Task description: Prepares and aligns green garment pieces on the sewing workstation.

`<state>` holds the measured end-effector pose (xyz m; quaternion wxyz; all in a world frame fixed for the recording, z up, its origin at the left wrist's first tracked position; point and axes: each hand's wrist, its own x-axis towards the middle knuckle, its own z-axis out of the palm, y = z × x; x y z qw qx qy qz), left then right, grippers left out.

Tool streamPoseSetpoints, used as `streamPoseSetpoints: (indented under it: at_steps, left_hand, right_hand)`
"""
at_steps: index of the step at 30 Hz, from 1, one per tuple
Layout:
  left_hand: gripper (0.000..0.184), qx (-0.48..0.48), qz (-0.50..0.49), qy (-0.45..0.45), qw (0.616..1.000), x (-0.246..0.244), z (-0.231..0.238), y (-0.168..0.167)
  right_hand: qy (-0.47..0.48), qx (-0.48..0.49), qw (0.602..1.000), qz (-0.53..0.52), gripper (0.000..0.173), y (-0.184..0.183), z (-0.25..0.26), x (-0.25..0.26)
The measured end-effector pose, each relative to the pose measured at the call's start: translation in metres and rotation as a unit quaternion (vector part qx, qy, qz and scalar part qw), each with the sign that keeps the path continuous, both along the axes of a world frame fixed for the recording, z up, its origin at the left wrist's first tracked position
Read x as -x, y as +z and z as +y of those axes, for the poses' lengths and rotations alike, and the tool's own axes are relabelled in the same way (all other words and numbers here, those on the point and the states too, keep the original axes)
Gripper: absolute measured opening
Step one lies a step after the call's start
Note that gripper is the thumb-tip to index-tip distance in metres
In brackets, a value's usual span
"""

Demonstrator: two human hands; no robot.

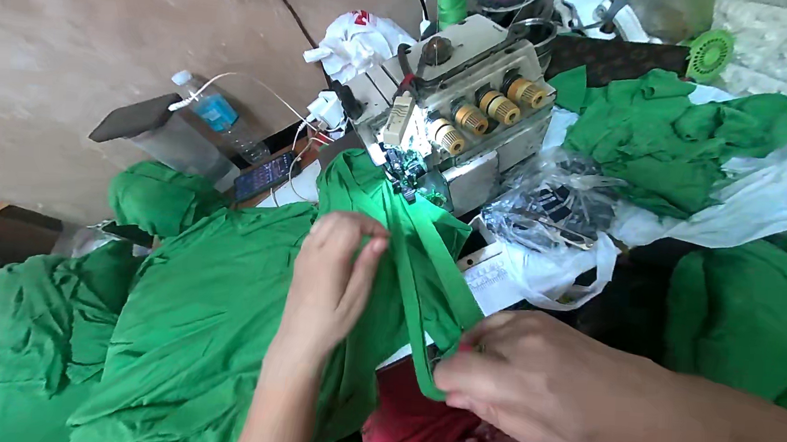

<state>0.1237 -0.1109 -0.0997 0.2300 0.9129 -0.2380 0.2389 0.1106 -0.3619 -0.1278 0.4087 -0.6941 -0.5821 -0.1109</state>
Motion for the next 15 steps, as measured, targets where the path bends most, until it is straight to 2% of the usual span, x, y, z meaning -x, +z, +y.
streamPoseSetpoints:
  at_steps: [2, 4, 7, 8, 11, 15]
  left_hand:
    - [0.031, -0.068, 0.007, 0.031, 0.997, -0.027, 0.004, -0.020]
    - [0.034, -0.146, 0.030, 0.024, 0.988, -0.043, 0.007, -0.028]
    - [0.034, -0.252, 0.007, 0.005, 0.968, -0.040, 0.010, -0.008]
    - [0.038, -0.272, 0.026, 0.006, 0.962, -0.031, 0.009, 0.002]
    - [0.040, -0.282, 0.113, -0.011, 0.953, 0.017, -0.007, 0.038]
    - [0.036, -0.193, 0.218, -0.190, 0.938, 0.081, -0.045, 0.091]
  right_hand:
    - [0.030, 0.003, 1.000, -0.001, 0.029, 0.004, -0.005, 0.002]
    - [0.055, -0.005, 0.998, 0.017, 0.034, 0.009, -0.012, 0.003]
    - [0.039, -0.044, 0.998, 0.019, 0.033, 0.010, -0.019, 0.001]
    - [0.041, -0.056, 0.997, 0.028, 0.032, 0.010, -0.020, 0.000]
    - [0.096, -0.091, 0.988, 0.077, 0.028, 0.011, -0.019, -0.006]
    - [0.093, -0.138, 0.982, 0.082, 0.026, 0.016, -0.007, -0.010]
